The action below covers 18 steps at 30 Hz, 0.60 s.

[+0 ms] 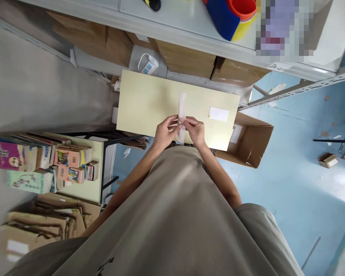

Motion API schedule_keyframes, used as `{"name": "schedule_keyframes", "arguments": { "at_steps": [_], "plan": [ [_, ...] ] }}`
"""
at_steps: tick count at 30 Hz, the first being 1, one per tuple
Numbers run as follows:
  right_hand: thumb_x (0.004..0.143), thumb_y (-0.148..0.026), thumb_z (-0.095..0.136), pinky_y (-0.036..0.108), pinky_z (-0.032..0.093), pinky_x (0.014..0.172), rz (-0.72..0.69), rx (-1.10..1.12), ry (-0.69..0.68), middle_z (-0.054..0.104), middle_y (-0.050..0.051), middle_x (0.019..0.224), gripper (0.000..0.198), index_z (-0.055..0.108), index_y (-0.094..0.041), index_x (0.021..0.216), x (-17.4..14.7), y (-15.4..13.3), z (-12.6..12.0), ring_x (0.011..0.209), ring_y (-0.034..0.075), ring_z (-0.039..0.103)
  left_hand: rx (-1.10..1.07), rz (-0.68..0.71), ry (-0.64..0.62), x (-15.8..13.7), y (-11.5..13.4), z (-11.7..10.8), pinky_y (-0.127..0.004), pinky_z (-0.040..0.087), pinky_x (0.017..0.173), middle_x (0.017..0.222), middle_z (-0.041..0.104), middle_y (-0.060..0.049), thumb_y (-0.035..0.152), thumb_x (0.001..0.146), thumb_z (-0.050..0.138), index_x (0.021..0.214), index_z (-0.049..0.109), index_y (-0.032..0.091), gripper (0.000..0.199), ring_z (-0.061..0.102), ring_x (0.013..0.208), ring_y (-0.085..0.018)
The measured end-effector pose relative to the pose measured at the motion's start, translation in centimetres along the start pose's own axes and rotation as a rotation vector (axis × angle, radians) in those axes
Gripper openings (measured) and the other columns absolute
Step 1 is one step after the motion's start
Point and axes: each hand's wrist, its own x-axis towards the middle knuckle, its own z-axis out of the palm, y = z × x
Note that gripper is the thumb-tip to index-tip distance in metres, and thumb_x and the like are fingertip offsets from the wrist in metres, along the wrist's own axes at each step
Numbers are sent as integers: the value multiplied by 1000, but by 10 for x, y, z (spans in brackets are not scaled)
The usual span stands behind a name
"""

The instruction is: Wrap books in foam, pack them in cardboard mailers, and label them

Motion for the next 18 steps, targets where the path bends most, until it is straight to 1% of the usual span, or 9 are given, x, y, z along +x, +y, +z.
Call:
{"name": "schedule_keyframes", "arguments": {
  "at_steps": [3, 5, 7, 10, 12, 13, 15, 16, 18],
  "plan": [
    [93, -76, 91, 44, 75, 95, -14, -79, -44, 87, 6, 125, 44, 94, -32, 101, 0, 6, 23, 115, 28, 81, 28, -43, 89, -1, -10, -9, -42, 72, 113, 136, 89, -9, 38, 105, 85, 135, 82, 25, 33, 87, 128, -31],
    [97, -74, 88, 44, 76, 92, -1, -132, -111, 86, 7, 132, 44, 95, -32, 111, 4, 11, 34, 112, 27, 83, 10, -90, 116, 3, -23, -25, -41, 71, 113, 129, 91, -10, 33, 105, 80, 130, 83, 22, 29, 88, 125, -30],
    [100, -72, 86, 44, 76, 90, 2, -180, -152, 86, 8, 134, 44, 93, -31, 115, 11, 16, 43, 108, 26, 83, -52, -131, 118, 8, -38, -46, -41, 70, 111, 124, 91, -11, 32, 101, 78, 128, 83, 18, 30, 88, 123, -30],
    [99, -71, 87, 45, 75, 94, -26, -265, -83, 87, 10, 136, 45, 89, -30, 117, 26, 25, 52, 109, 26, 83, -175, -141, 124, 13, -57, -83, -42, 70, 107, 120, 92, -12, 39, 96, 80, 128, 84, 17, 39, 88, 121, -32],
    [92, -73, 93, 45, 74, 95, -18, -310, -16, 87, 11, 137, 53, 85, -28, 120, 38, 33, 60, 108, 26, 83, -237, -131, 135, 15, -66, -110, -42, 70, 105, 119, 92, -13, 45, 92, 85, 128, 85, 16, 46, 87, 121, -33],
    [88, -74, 96, 45, 74, 95, 7, -316, -7, 87, 12, 135, 59, 84, -27, 122, 43, 38, 65, 107, 26, 84, -263, -135, 138, 16, -69, -123, -42, 70, 103, 118, 92, -13, 47, 90, 87, 128, 85, 16, 49, 87, 120, -32],
    [83, -76, 99, 45, 74, 92, 87, -296, -53, 90, 11, 127, 70, 81, -25, 128, 52, 47, 81, 102, 25, 84, -307, -166, 137, 19, -74, -150, -38, 70, 95, 116, 92, -13, 48, 86, 91, 128, 87, 15, 54, 86, 114, -31],
    [82, -77, 99, 44, 74, 89, 127, -280, -95, 90, 10, 121, 73, 80, -25, 129, 55, 52, 90, 99, 24, 83, -325, -189, 137, 21, -76, -163, -37, 69, 90, 114, 92, -12, 48, 85, 93, 128, 87, 16, 54, 85, 110, -29],
    [84, -78, 96, 41, 73, 83, 176, -262, -173, 91, 8, 111, 70, 82, -25, 127, 62, 60, 114, 94, 23, 83, -343, -233, 142, 28, -83, -189, -34, 68, 84, 111, 92, -10, 47, 83, 93, 126, 88, 16, 53, 84, 104, -27]
  ]
}}
